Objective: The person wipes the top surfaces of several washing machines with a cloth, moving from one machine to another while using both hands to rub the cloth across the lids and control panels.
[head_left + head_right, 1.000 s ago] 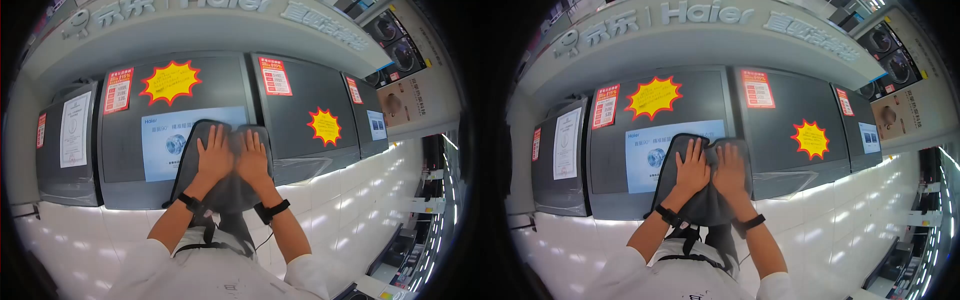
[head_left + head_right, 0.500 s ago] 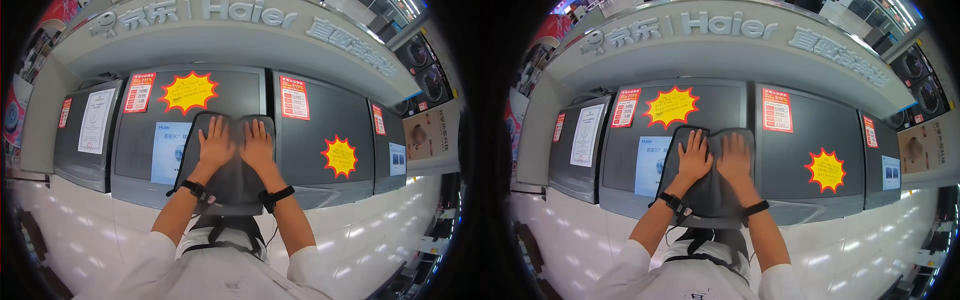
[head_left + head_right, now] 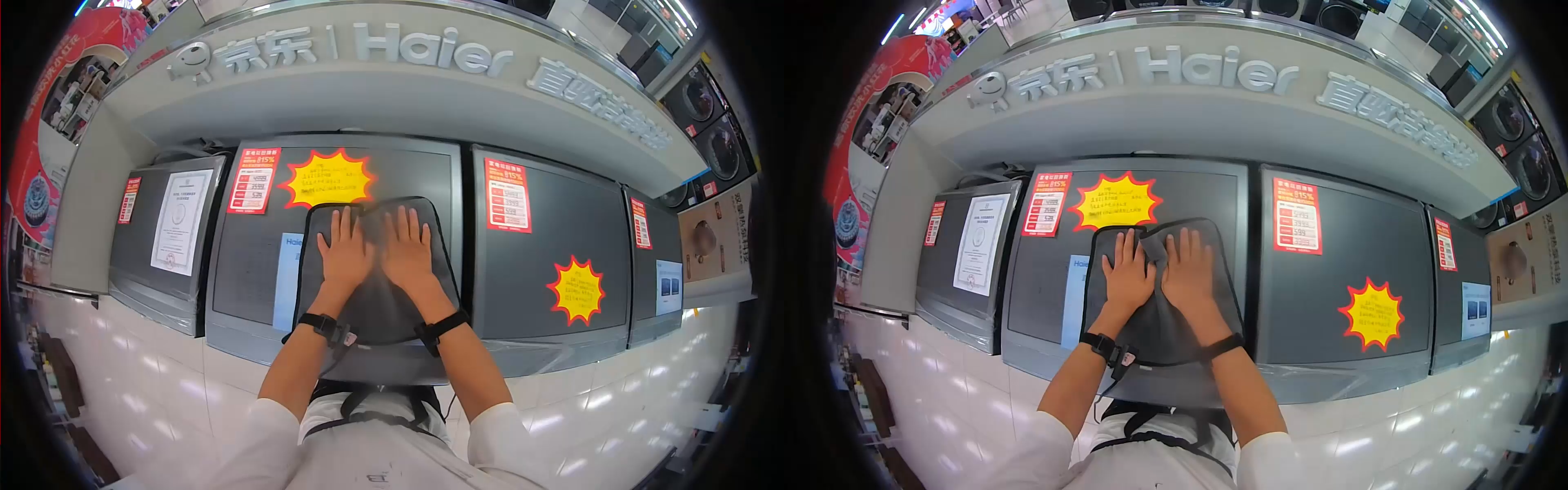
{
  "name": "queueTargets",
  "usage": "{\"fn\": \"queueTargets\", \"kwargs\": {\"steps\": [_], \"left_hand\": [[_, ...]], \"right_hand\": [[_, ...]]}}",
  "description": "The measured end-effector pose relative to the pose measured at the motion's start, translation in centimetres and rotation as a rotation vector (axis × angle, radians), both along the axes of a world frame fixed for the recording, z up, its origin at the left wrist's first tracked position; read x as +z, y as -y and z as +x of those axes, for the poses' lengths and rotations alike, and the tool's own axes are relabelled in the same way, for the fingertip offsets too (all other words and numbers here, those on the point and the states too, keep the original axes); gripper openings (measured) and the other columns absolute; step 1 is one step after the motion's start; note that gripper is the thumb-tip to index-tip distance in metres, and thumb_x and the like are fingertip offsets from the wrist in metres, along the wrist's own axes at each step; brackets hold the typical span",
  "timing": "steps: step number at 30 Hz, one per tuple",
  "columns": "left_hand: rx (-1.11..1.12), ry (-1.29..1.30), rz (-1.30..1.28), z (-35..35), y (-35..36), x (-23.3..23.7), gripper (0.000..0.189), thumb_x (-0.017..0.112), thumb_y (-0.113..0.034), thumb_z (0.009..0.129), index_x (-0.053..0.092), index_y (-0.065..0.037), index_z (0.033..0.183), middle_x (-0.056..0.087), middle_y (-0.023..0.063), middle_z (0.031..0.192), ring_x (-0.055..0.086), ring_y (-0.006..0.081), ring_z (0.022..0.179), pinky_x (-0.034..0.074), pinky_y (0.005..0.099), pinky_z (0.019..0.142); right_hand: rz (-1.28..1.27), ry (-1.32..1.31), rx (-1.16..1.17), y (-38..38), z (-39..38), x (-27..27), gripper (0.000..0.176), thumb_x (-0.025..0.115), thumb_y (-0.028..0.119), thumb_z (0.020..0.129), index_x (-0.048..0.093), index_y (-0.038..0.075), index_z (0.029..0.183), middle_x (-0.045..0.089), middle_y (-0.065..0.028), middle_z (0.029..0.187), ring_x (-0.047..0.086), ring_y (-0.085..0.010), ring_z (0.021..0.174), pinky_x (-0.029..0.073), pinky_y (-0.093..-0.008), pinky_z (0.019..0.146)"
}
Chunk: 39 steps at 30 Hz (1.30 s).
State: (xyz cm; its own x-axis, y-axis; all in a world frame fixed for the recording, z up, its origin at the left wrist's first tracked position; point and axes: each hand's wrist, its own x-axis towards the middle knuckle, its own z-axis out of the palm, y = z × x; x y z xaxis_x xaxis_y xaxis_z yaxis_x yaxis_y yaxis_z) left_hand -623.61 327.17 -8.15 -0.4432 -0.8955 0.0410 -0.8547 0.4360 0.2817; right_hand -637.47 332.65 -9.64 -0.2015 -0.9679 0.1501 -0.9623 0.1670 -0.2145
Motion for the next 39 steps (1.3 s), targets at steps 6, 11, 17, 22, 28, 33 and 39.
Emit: {"fn": "queueTargets", "kwargs": {"steps": [6,11,17,22,28,33,39], "left_hand": [[-0.001,-0.011,-0.013,5.0,3.9,-0.4,0.051,0.051,-0.033,0.094,0.057,-0.001,0.134,0.028,0.0123,0.167,0.018,0.0318,0.157,0.024,0.0727,0.113],[0.031,-0.028,-0.011,8.8,5.9,-0.7,0.05,0.049,-0.032,0.095,0.058,-0.002,0.134,0.029,0.0108,0.167,0.021,0.03,0.156,0.025,0.07,0.114],[0.024,-0.024,0.012,11.2,6.9,-0.1,0.06,0.054,-0.029,0.092,0.049,-0.007,0.148,0.032,0.0106,0.164,0.019,0.0284,0.157,0.025,0.0674,0.117],[0.031,-0.023,0.037,10.7,6.4,0.8,0.059,0.051,-0.03,0.093,0.05,-0.005,0.147,0.03,0.0113,0.166,0.019,0.03,0.157,0.024,0.0691,0.116],[0.038,-0.041,0.005,9.5,4.6,0.0,0.056,0.046,-0.033,0.095,0.057,-0.003,0.141,0.026,0.0133,0.167,0.017,0.0326,0.157,0.023,0.07,0.116],[0.009,-0.029,0.092,6.0,1.1,1.1,0.061,0.05,-0.032,0.093,0.049,-0.005,0.148,0.025,0.0125,0.168,0.015,0.032,0.158,0.021,0.07,0.117],[-0.123,0.001,0.136,-0.8,-3.3,1.7,0.065,0.05,-0.032,0.094,0.043,-0.007,0.154,0.024,0.0119,0.169,0.012,0.0312,0.158,0.019,0.0705,0.117]], "right_hand": [[0.017,0.013,0.035,4.1,4.8,0.2,0.062,0.053,0.029,0.096,0.043,0.009,0.154,0.033,-0.0188,0.163,0.026,-0.0376,0.152,0.024,-0.0588,0.12],[0.073,0.008,0.08,6.8,8.3,0.5,0.063,0.053,0.027,0.095,0.042,0.007,0.155,0.029,-0.0191,0.165,0.021,-0.0372,0.154,0.021,-0.0586,0.121],[0.125,0.006,0.074,8.4,10.7,0.7,0.064,0.054,0.023,0.094,0.041,0.007,0.154,0.027,-0.0198,0.165,0.019,-0.0382,0.155,0.019,-0.0585,0.122],[0.085,0.035,0.087,7.8,10.5,1.2,0.063,0.055,0.02,0.094,0.041,0.006,0.153,0.03,-0.0213,0.163,0.023,-0.0398,0.153,0.023,-0.0601,0.119],[-0.052,-0.034,0.117,5.7,9.1,-0.4,0.061,0.056,0.021,0.094,0.043,0.008,0.152,0.037,-0.0232,0.158,0.029,-0.0406,0.151,0.027,-0.061,0.116],[-0.009,-0.039,0.065,1.8,5.8,-0.6,0.061,0.055,0.022,0.094,0.042,0.011,0.153,0.036,-0.0218,0.16,0.029,-0.0393,0.151,0.027,-0.0595,0.117],[0.015,-0.06,-0.081,-4.4,-0.3,-1.2,0.061,0.053,0.024,0.096,0.041,0.013,0.155,0.034,-0.0193,0.162,0.029,-0.0378,0.151,0.028,-0.0581,0.117]]}}
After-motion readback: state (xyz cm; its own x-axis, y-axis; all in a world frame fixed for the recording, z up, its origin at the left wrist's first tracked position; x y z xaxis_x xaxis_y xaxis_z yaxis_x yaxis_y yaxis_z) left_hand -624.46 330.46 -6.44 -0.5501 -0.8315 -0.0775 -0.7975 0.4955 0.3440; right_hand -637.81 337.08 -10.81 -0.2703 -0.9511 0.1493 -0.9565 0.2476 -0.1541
